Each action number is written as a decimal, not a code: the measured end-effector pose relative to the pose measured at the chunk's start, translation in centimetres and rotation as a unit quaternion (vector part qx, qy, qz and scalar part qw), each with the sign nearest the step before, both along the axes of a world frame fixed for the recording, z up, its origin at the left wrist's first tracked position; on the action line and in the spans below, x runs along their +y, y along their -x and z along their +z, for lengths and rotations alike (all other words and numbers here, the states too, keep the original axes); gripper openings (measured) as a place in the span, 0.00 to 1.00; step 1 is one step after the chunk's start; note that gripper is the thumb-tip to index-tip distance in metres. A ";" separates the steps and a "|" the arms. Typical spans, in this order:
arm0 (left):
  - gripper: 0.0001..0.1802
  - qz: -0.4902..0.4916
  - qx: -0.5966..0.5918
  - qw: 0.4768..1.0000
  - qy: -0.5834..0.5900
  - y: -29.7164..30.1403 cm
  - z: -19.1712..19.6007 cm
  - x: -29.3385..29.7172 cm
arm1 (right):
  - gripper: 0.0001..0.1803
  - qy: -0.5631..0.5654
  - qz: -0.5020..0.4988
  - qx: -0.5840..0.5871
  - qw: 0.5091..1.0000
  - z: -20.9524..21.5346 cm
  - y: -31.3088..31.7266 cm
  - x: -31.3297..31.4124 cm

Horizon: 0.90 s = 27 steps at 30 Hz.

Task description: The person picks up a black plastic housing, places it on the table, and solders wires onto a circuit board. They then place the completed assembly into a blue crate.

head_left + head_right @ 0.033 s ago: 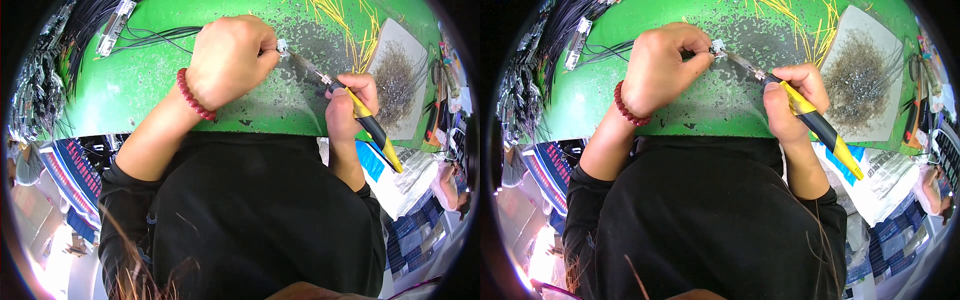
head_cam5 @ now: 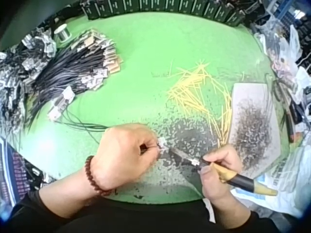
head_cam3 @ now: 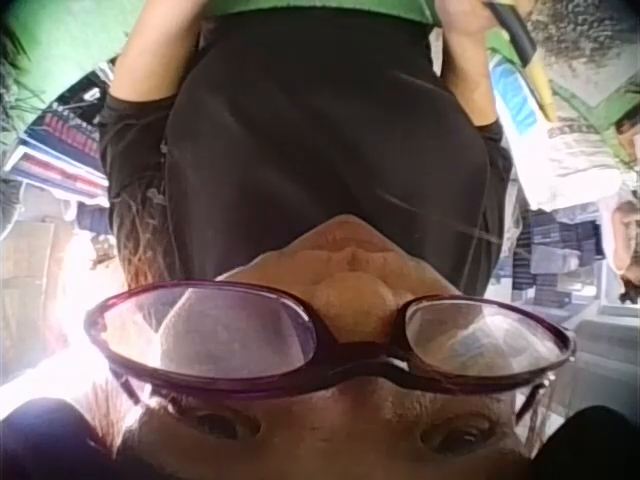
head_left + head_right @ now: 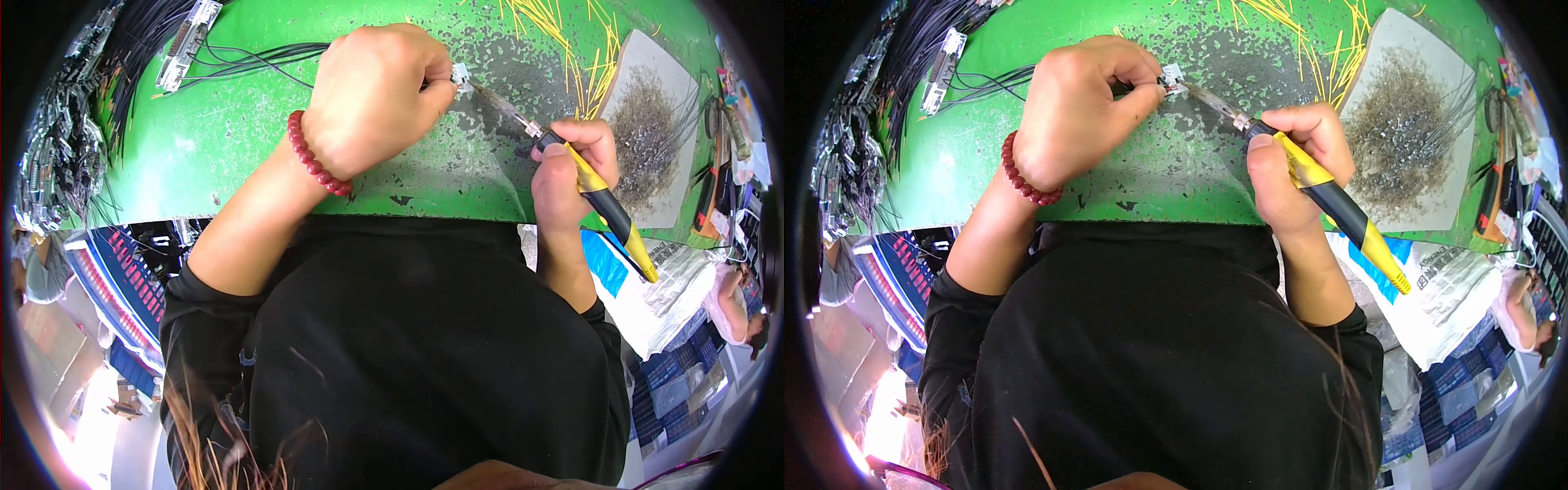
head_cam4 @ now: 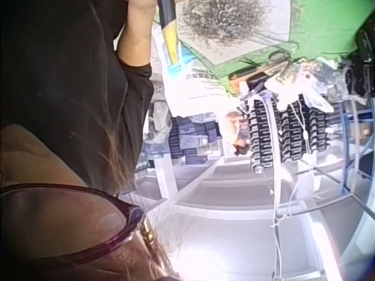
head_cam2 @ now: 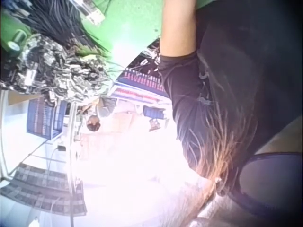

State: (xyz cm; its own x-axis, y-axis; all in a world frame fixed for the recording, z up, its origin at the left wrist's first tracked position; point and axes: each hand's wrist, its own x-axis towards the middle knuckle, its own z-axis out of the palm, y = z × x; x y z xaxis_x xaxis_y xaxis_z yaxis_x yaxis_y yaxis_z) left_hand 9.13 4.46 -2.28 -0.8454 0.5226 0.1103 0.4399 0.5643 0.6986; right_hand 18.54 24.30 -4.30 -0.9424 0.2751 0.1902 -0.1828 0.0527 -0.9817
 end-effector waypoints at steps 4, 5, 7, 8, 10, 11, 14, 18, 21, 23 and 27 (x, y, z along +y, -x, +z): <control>0.04 -0.005 -0.006 1.000 0.026 0.3 0.3 0.1 | 0.08 -0.001 -0.003 -0.005 1.000 -0.1 0.1 0.0; 0.04 -0.007 -0.007 0.999 0.045 0.4 0.4 0.2 | 0.08 0.000 0.001 -0.008 1.000 -0.1 0.1 0.0; 0.04 -0.014 -0.010 0.997 0.071 0.7 0.8 0.3 | 0.08 0.001 0.005 -0.008 1.000 -0.1 0.1 0.1; 0.04 -0.020 -0.012 0.995 0.096 0.8 0.9 0.3 | 0.08 0.001 0.009 -0.007 1.000 -0.1 0.1 0.1; 0.04 -0.021 -0.006 0.995 0.097 0.8 0.7 0.3 | 0.08 0.002 0.009 -0.012 1.000 -0.1 0.1 0.1; 0.04 -0.023 0.002 0.995 0.096 0.8 0.6 0.4 | 0.08 0.001 0.008 -0.014 1.000 -0.1 0.1 0.1; 0.04 -0.012 -0.008 0.996 0.085 0.6 0.8 0.4 | 0.08 0.004 0.013 -0.014 1.000 0.0 0.1 0.2; 0.03 -0.004 0.001 0.998 0.063 0.4 0.6 0.4 | 0.09 0.002 0.023 -0.007 1.000 -0.1 0.1 0.3; 0.03 -0.002 0.005 0.998 0.056 0.3 0.4 0.4 | 0.09 0.005 0.013 -0.019 1.000 0.0 0.0 0.2; 0.03 0.008 0.007 0.998 0.055 0.2 0.5 0.5 | 0.09 -0.003 0.017 -0.023 1.000 0.0 -0.1 0.3; 0.03 0.010 0.014 0.999 0.048 0.1 0.4 0.5 | 0.08 -0.017 0.030 -0.006 0.999 -0.1 -0.1 0.4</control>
State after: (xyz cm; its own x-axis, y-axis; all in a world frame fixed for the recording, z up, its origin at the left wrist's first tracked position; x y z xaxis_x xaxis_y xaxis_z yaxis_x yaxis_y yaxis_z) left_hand 9.04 4.91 -1.92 -0.8532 0.5147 0.0845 0.4466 0.6374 0.6279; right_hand 18.63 24.68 -4.36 -0.9596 0.2108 0.1864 -0.1744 0.0746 -0.9819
